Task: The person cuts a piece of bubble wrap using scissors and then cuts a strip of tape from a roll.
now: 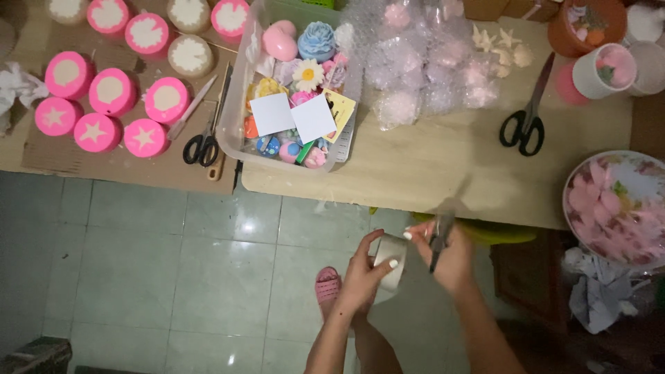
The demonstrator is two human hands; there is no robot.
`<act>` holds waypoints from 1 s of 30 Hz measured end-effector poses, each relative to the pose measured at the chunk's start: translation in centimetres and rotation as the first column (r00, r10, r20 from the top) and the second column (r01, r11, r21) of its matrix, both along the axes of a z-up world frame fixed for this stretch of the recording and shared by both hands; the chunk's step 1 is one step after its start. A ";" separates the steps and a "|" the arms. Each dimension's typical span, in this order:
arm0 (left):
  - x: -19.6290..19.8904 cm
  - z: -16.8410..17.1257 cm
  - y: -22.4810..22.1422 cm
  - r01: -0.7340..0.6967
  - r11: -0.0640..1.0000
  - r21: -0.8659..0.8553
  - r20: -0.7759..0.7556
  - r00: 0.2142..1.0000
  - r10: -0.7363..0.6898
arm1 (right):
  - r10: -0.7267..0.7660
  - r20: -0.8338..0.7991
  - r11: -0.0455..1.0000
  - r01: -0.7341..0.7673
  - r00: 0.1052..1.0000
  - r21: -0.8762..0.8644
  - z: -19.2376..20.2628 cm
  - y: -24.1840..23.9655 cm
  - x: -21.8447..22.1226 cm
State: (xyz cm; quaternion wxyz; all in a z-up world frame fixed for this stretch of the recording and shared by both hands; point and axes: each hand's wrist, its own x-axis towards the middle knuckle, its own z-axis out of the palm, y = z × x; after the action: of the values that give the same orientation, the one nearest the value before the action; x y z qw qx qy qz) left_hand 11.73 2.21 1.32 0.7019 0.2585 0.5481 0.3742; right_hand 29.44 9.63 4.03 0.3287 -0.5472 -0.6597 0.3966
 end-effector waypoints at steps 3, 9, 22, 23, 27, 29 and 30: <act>0.7 -0.6 -0.7 -0.031 0.999 0.042 0.059 0.998 0.029 | -0.028 0.071 0.999 0.029 0.997 -0.017 0.8 1.1 -0.3; 1.5 -2.1 -0.3 -0.148 0.989 -0.024 0.132 0.980 0.150 | 0.027 0.181 1.000 -0.025 0.983 -0.015 1.3 1.5 -1.1; 0.8 -3.3 1.5 -0.136 0.991 0.002 0.029 0.990 0.136 | -0.124 0.248 0.989 0.139 0.961 -0.044 -1.4 6.5 -3.5; 0.6 -3.2 1.6 -0.137 0.991 0.002 0.029 0.990 0.136 | -0.124 0.248 0.989 0.139 0.961 -0.044 -1.4 6.5 -3.7; 0.9 -4.8 1.3 -0.167 0.985 0.035 0.092 0.982 0.164 | -0.164 0.436 0.959 0.040 0.885 0.280 -3.5 5.9 -3.5; 1.1 -5.0 1.3 -0.200 0.977 0.076 0.138 0.972 0.188 | -0.174 0.461 0.915 -0.030 0.870 0.403 -4.1 5.8 -3.0; 1.0 -4.6 1.4 -0.214 0.975 0.061 0.174 0.964 0.200 | -0.167 0.477 0.904 -0.059 0.863 0.423 -3.6 5.9 -2.8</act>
State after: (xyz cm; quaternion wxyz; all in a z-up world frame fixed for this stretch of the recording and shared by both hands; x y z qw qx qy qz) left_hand 12.78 3.66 -3.29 0.6915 0.1952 0.4962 0.4873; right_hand 26.64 15.54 0.44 0.2677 -0.5654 -0.7762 0.0783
